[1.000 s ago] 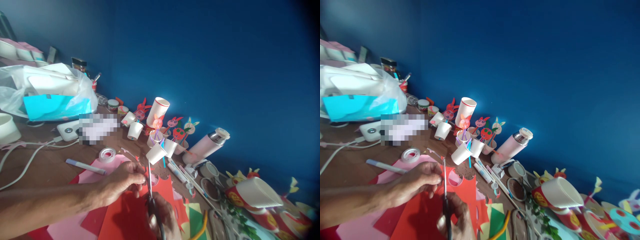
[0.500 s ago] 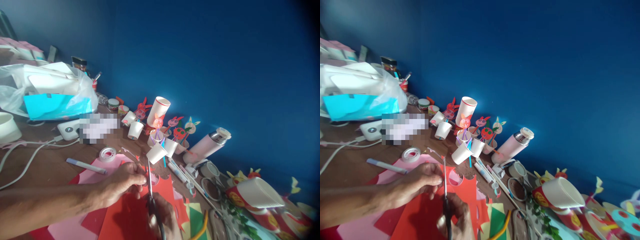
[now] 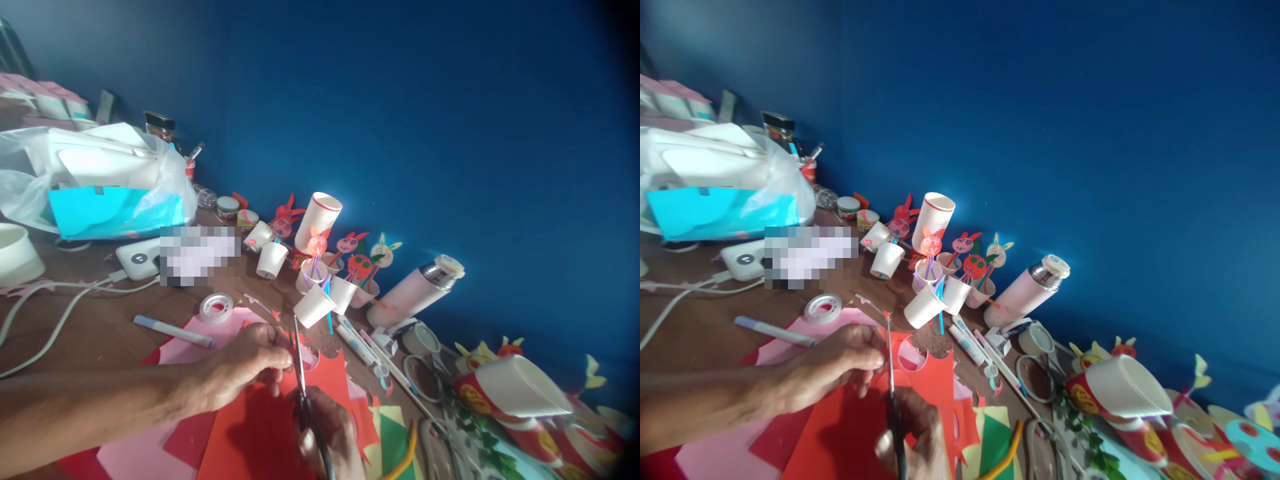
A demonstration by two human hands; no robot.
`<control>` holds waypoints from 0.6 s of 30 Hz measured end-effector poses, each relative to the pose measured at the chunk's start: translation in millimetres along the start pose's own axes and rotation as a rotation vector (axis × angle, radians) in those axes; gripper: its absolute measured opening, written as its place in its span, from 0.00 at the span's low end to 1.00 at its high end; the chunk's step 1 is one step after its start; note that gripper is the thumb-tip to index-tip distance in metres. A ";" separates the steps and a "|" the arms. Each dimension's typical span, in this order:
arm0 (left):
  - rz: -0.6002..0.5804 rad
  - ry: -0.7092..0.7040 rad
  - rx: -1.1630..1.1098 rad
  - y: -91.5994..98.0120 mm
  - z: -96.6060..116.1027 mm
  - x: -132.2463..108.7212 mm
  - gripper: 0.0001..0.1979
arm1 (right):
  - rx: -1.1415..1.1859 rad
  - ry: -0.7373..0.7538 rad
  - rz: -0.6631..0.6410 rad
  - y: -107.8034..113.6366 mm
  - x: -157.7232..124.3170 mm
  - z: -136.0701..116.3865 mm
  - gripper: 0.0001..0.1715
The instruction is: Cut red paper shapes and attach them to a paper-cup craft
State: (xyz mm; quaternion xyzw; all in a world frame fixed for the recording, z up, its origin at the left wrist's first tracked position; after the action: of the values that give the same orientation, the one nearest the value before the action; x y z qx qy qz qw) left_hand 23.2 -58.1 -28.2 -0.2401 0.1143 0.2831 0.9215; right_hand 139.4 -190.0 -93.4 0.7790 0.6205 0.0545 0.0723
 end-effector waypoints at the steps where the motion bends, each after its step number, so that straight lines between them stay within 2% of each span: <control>1: 0.005 0.002 -0.002 0.9 -1.0 0.5 0.05 | 0.007 -0.001 -0.004 -0.8 -0.1 -0.9 0.34; 6: -0.013 0.015 0.033 4.5 -5.9 3.2 0.06 | -0.002 -0.010 -0.014 0.8 -0.2 -3.6 0.33; 12: -0.009 0.004 0.093 6.8 -6.0 4.5 0.05 | -0.076 -0.008 -0.092 8.7 2.0 -7.6 0.33; 18: -0.013 -0.026 0.133 7.2 -6.6 5.6 0.04 | -0.201 0.041 -0.010 5.8 1.2 -4.5 0.33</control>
State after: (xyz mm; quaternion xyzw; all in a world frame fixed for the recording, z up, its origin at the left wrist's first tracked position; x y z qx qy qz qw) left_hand 23.1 -53.5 -38.6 -0.1754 0.1191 0.2719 0.9387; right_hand 144.5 -189.9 -87.9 0.7633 0.6172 0.1322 0.1377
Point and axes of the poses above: each hand's wrist, its own x-axis towards the middle knuckle, its own y-axis out of the back of the hand, z = x × y, the point moved 3 cm from there along x, towards the middle knuckle, and after that the axes turned 1 degree about x, right-handed, at the moved point
